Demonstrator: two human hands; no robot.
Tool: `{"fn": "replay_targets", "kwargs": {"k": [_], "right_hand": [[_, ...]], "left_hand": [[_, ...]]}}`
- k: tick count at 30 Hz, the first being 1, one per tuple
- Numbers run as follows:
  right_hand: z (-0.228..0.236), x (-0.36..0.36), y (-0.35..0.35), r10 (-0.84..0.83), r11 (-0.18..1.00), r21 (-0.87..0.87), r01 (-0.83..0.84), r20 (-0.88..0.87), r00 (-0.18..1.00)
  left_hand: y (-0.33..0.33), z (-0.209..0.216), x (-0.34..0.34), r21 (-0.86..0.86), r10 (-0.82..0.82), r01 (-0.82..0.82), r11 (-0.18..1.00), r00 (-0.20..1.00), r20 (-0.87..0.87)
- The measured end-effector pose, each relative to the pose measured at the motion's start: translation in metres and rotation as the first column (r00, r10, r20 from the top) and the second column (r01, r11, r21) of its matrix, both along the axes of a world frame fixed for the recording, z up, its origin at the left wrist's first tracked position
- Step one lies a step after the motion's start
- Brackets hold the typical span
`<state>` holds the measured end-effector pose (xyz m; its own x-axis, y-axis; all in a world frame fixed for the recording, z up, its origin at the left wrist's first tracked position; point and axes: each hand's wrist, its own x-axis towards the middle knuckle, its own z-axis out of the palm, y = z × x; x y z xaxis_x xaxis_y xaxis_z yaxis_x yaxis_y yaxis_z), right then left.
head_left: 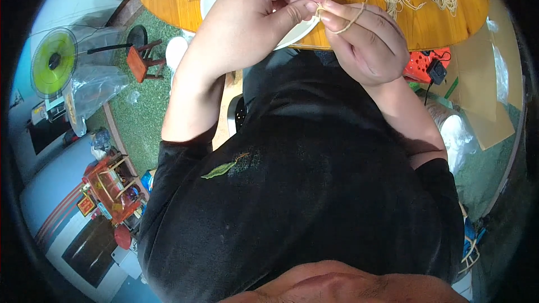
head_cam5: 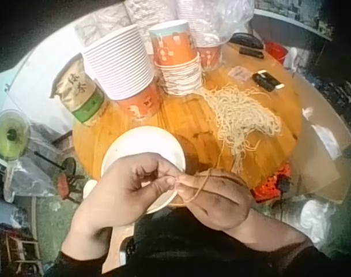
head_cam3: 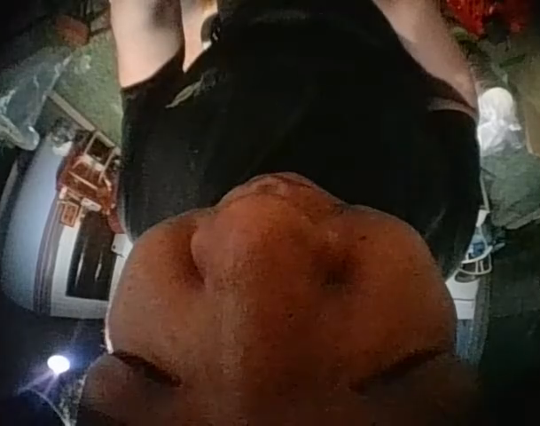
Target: Looping strings through paper tags and attaching them to the handles or edges of paper cups.
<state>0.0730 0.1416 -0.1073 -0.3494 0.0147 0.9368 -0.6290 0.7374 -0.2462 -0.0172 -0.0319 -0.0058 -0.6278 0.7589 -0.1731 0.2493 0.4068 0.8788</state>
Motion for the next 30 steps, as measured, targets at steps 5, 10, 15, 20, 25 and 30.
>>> {"fn": "replay_targets", "kwargs": {"k": [5, 10, 15, 20, 25, 30], "right_hand": [[-0.002, 0.0, 0.002, 0.034, 0.999, 0.001, -0.034, 0.006, 0.999], [0.001, 0.001, 0.002, 0.022, 1.0, 0.002, -0.022, 0.016, 1.0], [0.004, 0.006, 0.0, 0.104, 0.98, -0.178, -0.084, 0.103, 0.989], [0.006, 0.025, -0.003, 0.372, 0.816, -0.549, -0.178, 0.264, 0.89], [0.005, 0.027, -0.012, 0.553, 0.657, -0.705, -0.267, 0.211, 0.806], [0.006, 0.021, -0.01, 0.632, 0.52, -0.827, -0.214, 0.204, 0.748]], "left_hand": [[0.0, 0.009, 0.006, 0.082, -0.001, -0.011, 0.997, 0.99, 0.144], [-0.001, 0.009, 0.005, 0.072, 0.004, -0.016, 0.997, 0.987, 0.163], [0.004, 0.012, 0.006, 0.106, 0.013, -0.026, 0.994, 0.993, 0.115], [-0.002, 0.014, 0.009, -0.134, -0.006, -0.056, 0.989, 0.908, -0.42], [-0.008, -0.004, 0.012, -0.193, -0.07, -0.063, 0.979, 0.787, -0.614], [0.0, 0.009, 0.008, 0.126, -0.033, 0.176, 0.976, 0.697, -0.716]]}}
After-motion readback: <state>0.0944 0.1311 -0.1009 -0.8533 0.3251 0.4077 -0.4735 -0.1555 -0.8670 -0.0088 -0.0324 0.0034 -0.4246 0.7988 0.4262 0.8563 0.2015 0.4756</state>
